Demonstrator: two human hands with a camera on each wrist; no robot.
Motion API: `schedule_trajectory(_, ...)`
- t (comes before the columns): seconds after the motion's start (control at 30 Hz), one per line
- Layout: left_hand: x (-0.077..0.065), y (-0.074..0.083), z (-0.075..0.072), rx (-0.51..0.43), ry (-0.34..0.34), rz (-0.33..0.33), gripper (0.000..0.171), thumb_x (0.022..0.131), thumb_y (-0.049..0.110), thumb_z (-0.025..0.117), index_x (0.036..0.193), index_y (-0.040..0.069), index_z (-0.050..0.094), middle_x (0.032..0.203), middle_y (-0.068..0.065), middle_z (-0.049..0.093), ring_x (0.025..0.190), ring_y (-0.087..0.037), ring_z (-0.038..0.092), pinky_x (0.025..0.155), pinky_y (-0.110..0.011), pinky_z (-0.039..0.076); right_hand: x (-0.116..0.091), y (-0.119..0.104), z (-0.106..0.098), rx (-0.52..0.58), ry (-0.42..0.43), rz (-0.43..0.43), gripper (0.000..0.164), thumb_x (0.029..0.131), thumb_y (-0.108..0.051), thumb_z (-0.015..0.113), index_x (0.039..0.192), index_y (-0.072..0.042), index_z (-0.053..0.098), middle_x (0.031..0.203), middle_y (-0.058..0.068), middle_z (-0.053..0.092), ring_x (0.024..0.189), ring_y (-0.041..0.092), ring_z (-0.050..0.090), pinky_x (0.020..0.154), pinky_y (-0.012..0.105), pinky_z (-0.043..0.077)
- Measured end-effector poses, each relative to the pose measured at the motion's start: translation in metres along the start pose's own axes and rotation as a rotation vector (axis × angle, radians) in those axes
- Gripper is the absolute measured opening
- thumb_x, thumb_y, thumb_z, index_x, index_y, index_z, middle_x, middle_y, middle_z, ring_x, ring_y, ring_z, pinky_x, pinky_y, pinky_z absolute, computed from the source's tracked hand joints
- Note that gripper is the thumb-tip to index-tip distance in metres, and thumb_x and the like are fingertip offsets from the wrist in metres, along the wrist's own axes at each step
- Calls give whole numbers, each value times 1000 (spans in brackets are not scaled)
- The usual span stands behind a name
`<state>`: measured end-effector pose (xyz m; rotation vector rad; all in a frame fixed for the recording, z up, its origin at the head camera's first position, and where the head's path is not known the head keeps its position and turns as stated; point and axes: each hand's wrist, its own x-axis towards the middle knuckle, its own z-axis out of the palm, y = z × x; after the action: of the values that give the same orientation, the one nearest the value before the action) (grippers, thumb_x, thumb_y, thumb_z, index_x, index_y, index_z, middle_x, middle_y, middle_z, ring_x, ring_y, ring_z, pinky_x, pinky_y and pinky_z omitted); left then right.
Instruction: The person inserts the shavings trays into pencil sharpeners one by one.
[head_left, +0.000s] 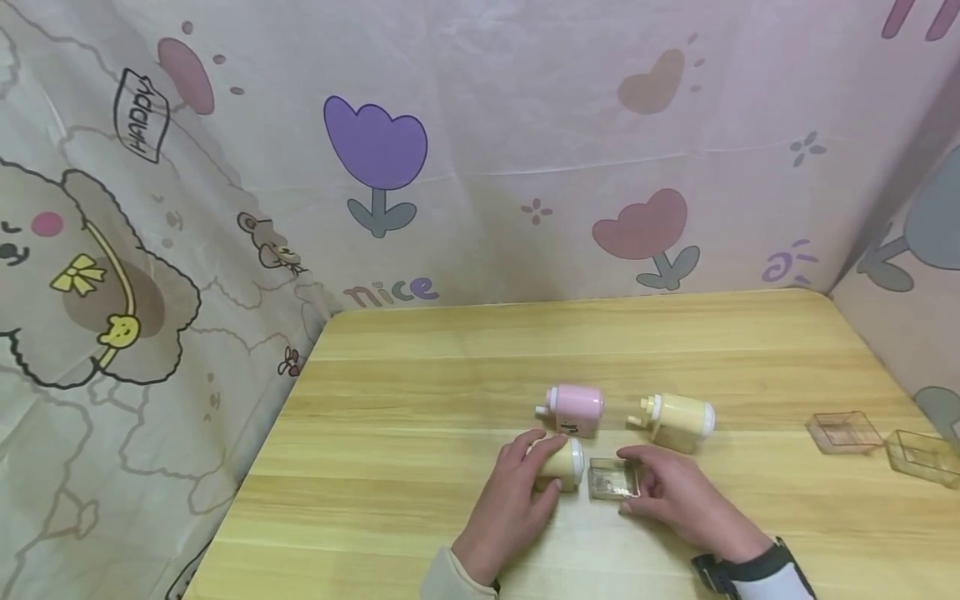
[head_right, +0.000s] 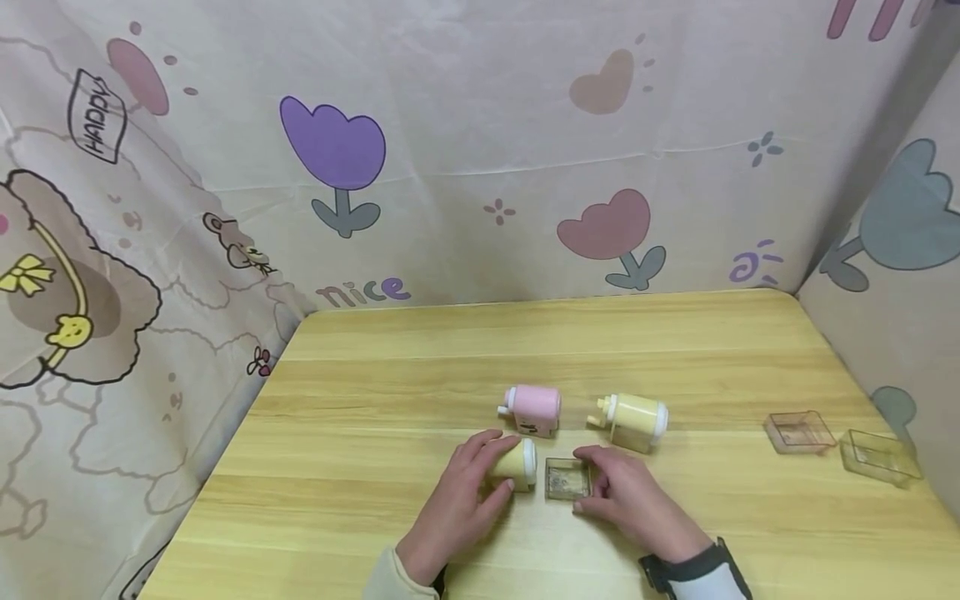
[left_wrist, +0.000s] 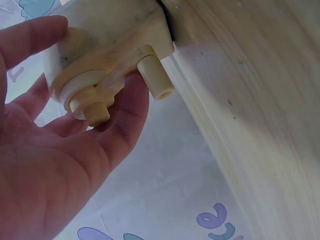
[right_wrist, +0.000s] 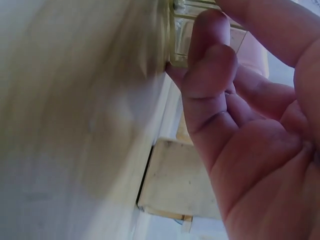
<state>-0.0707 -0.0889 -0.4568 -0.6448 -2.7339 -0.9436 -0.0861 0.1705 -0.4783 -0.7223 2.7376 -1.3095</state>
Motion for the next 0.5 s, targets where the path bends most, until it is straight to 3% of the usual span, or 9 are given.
schedule_trajectory(0.17, 0, 0, 0, 2, -13, -22, 55, 89, 26, 63, 141, 33, 46, 141, -3, 46, 121, -20, 47, 95, -40, 45, 1, -2, 4, 13, -25, 3, 66, 72, -26, 79, 127, 1, 52, 79, -8, 53, 66, 2, 49, 57, 25, 47)
schedule_trajectory(0.5, 0, -1, 0, -14, 5, -6, 54, 89, 27, 64, 140, 33, 47, 139, -2, 48, 119, -19, 47, 92, -39, 47, 2, -7, 9, 37, -46, -17, 66, 75, -22, 77, 130, 2, 50, 82, -7, 54, 68, 1, 50, 59, 24, 48)
